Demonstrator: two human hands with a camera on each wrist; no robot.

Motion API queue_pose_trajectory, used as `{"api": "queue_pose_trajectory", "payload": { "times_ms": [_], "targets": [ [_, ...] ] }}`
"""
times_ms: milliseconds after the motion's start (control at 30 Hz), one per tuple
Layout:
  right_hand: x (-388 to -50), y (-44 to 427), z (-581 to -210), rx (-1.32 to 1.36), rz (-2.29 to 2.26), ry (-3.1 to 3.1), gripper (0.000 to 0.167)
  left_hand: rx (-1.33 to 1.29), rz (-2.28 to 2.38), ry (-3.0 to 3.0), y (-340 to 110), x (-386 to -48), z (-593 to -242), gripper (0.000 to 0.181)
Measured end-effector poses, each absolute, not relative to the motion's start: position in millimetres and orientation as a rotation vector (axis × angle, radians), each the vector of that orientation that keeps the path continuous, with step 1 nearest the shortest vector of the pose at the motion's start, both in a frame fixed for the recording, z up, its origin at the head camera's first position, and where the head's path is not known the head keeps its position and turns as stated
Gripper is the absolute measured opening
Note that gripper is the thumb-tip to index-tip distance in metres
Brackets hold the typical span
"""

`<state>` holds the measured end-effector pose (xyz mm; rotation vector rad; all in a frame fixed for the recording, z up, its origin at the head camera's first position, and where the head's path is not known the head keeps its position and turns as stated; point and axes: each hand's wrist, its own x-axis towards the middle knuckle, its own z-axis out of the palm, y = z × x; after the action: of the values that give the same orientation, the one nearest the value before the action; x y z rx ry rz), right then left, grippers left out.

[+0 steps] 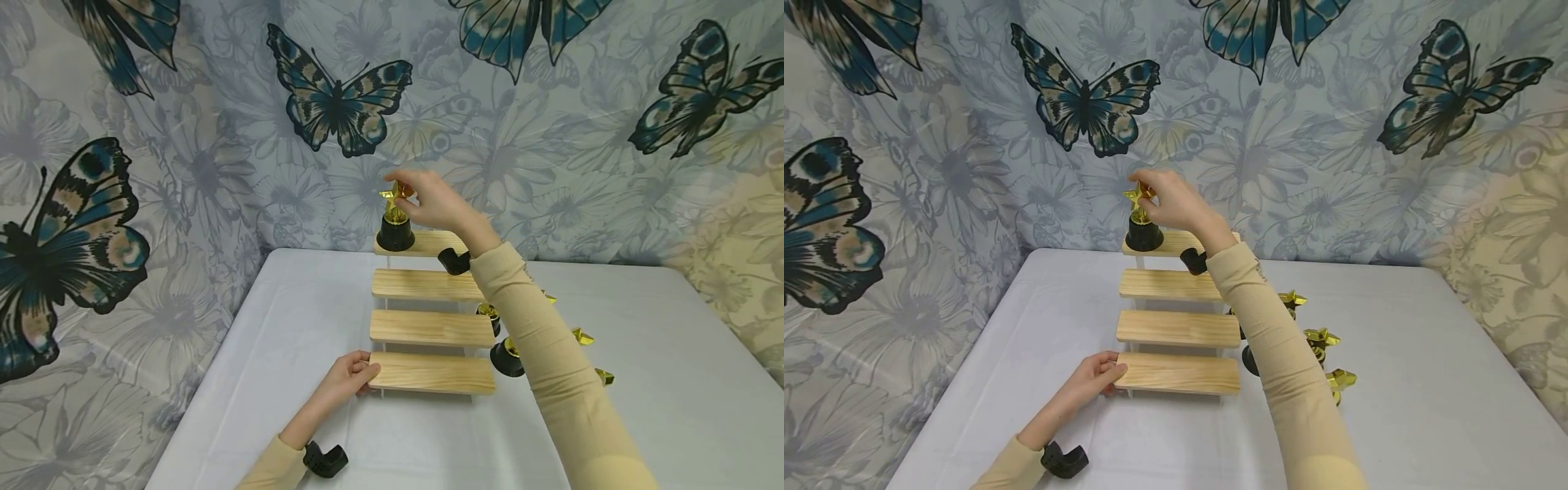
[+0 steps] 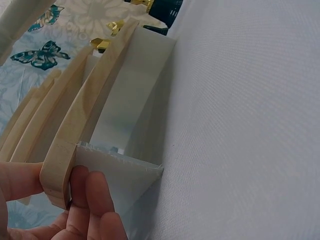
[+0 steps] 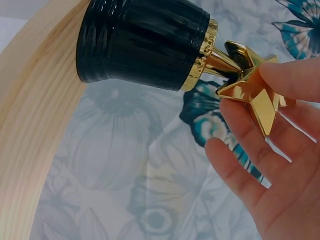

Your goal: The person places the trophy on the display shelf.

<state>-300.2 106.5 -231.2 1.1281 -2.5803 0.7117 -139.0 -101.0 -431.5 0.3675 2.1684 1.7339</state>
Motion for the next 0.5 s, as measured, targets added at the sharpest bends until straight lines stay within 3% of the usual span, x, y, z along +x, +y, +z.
{"api": "queue_pose_trajectory", "payload": {
  "times_ms": [500],
  "targets": [
    [-293,117,-234,1.045,0.821,-2.558,0.051,0.347,1.752,2.149,-101,-138,-432,0.034]
  ]
}}
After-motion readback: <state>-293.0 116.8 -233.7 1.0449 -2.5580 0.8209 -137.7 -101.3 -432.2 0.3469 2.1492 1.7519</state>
